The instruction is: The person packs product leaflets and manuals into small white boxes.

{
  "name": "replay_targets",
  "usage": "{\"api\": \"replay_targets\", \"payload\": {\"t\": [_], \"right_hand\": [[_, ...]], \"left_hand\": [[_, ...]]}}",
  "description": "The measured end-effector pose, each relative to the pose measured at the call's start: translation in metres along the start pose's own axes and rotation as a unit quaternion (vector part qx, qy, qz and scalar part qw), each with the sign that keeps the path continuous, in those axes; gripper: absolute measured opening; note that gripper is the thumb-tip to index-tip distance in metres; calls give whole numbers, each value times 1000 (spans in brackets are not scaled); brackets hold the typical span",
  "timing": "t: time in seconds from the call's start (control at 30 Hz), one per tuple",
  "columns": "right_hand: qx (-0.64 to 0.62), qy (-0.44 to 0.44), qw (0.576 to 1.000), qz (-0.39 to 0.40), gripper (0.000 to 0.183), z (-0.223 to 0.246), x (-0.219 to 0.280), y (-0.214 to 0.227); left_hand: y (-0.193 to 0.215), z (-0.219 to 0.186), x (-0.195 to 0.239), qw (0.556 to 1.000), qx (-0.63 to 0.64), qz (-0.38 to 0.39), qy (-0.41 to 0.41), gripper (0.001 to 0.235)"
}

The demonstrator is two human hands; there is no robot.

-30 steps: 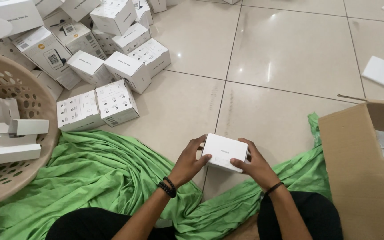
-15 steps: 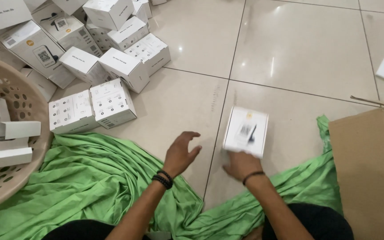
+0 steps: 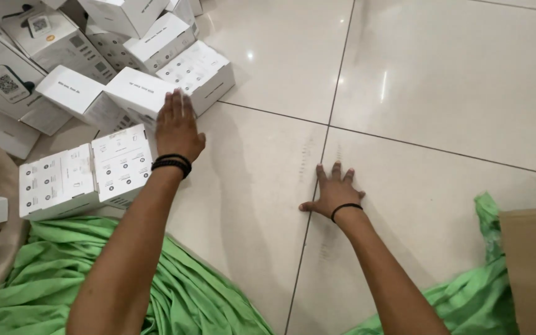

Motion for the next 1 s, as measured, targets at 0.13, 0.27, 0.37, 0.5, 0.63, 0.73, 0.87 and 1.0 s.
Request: {"api": "replay_targets", "payload": {"t": [0.13, 0.27, 0.37, 0.5, 0.63, 0.73, 0.87, 1.0], "right_hand": [[15, -3, 1000, -5, 131, -1, 0, 0], [8, -2, 1000, -17, 129, 0, 2, -3], [-4, -7, 1000, -27, 128, 0, 1, 0], [-20, -10, 999, -34, 127, -2, 2, -5], [-25, -15, 998, -56, 120, -4, 11, -16], [-16, -3, 997, -70, 97, -17, 22, -31], [-67, 45, 991, -108, 66, -44, 46, -51], [-102, 31, 993, -55, 59, -56, 102, -50]], "left_hand": [[-5, 0, -33, 996, -84, -33, 7, 98], [8, 28, -34, 987, -142, 37, 57, 87], [15, 42, -34, 989, -129, 71, 23, 83], [44, 25, -6, 987, -120, 95, -47, 76], [56, -20, 59, 981, -108, 109, -115, 68], [39, -50, 122, 938, -226, -6, -261, 30], [55, -77, 201, 917, -112, -19, -382, 21], [81, -92, 205, 953, 53, -62, -291, 45]]}}
Point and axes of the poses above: each hand's wrist, its own x-axis away from the middle knuckle, its own y-axis out of the back of the hand, z = x × y, the point moved 1 cm from there along -x, towards the middle knuckle
